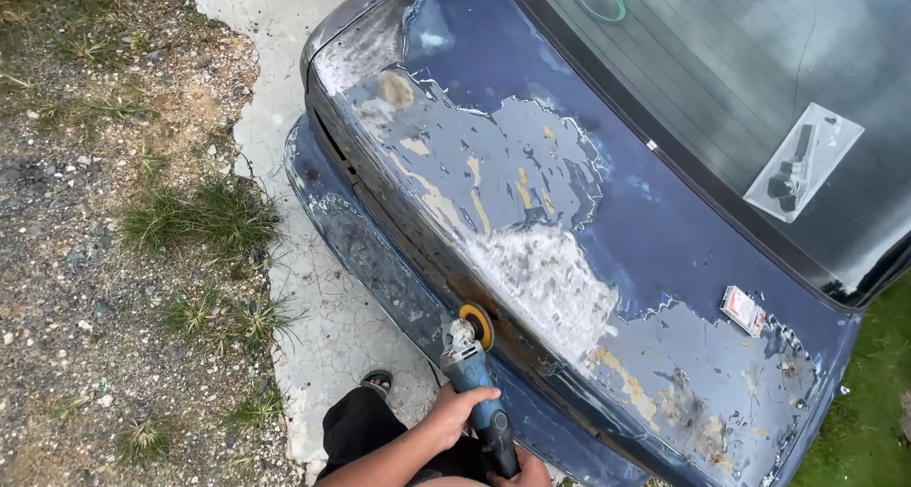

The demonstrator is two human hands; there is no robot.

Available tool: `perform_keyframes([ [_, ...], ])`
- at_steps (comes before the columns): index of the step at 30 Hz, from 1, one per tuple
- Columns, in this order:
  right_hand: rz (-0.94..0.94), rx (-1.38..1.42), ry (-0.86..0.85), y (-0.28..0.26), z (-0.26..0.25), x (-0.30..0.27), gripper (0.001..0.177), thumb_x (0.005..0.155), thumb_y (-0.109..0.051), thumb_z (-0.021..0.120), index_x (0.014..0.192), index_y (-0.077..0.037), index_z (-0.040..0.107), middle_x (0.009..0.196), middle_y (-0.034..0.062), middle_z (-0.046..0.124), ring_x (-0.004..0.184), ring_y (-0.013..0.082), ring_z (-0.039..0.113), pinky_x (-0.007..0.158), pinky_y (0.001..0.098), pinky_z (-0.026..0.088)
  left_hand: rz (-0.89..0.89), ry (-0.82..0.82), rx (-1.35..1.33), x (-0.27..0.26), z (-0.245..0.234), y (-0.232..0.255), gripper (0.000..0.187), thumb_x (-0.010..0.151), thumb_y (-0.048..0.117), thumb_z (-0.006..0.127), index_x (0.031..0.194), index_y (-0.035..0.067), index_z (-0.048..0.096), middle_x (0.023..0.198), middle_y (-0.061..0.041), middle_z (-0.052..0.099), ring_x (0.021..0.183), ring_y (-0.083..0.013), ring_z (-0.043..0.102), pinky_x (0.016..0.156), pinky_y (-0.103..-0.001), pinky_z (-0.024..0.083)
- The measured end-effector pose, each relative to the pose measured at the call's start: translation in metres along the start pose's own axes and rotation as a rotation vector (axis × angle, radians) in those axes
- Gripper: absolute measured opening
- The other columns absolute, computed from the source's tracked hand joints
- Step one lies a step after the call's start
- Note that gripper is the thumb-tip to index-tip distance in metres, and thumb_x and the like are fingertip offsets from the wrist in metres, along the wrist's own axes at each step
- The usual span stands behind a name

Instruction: The person uses an angle grinder with a sanding disc to remove old paint and rust from the front bumper of a blue car. The person moves the tool back and forth across the surface, focusing on the lower edge and center of the bumper.

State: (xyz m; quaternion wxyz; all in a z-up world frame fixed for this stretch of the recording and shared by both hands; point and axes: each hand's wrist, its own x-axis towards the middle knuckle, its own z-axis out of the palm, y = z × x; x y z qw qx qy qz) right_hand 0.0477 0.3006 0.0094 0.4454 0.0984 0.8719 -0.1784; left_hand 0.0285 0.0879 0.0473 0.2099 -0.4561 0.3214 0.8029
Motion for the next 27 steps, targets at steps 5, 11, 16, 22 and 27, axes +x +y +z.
perform_keyframes([
  [5,-0.077,0.023,-0.033,0.011,-0.022,0.021,0.06,0.07,-0.048,0.09,0.126,-0.028,0.077,0.103,-0.0033,0.082,0.095,0.0156,0.077,0.085,0.0315,0.056,0.076,0.031,-0.022,0.003,0.018,-0.005,0.065,0.066,0.02,0.09,0.124,0.007,0.063,0.111,-0.011,0.072,0.101,-0.0269,0.07,0.086,-0.039,0.057],
  [11,-0.118,0.087,-0.065,-0.035,-0.074,-0.046,0.047,0.082,-0.052,0.082,0.11,-0.015,0.078,0.082,0.0044,0.065,0.071,0.0152,0.056,0.069,0.0319,0.039,0.179,0.069,-0.126,0.018,0.035,-0.024,0.051,0.067,0.019,0.09,0.112,0.008,0.069,0.101,-0.009,0.074,0.094,-0.024,0.07,0.081,-0.037,0.056],
  [16,-0.152,0.1,-0.07,-0.04,-0.088,-0.049,0.039,0.084,-0.047,0.083,0.102,-0.013,0.08,0.074,0.0011,0.064,0.069,0.0093,0.051,0.067,0.0285,0.039,0.22,0.056,-0.144,0.013,0.043,-0.02,0.043,0.068,0.019,0.089,0.106,0.007,0.072,0.099,-0.008,0.076,0.093,-0.024,0.072,0.086,-0.035,0.056],
  [22,-0.233,0.087,-0.018,-0.039,-0.083,-0.034,0.034,0.084,-0.047,0.086,0.087,-0.014,0.074,0.067,0.0005,0.056,0.059,0.0094,0.043,0.058,0.0286,0.032,0.239,0.073,-0.139,0.016,0.038,-0.011,0.049,0.067,0.023,0.089,0.11,0.007,0.07,0.101,-0.008,0.075,0.094,-0.022,0.072,0.084,-0.036,0.058],
  [27,-0.262,0.081,-0.013,-0.052,-0.076,-0.033,0.037,0.084,-0.05,0.086,0.082,-0.016,0.07,0.063,-0.001,0.048,0.06,0.0095,0.039,0.058,0.0305,0.029,0.255,0.074,-0.106,0.019,0.026,0.001,0.053,0.066,0.023,0.09,0.112,0.007,0.069,0.103,-0.008,0.075,0.097,-0.0217,0.072,0.088,-0.034,0.057],
])
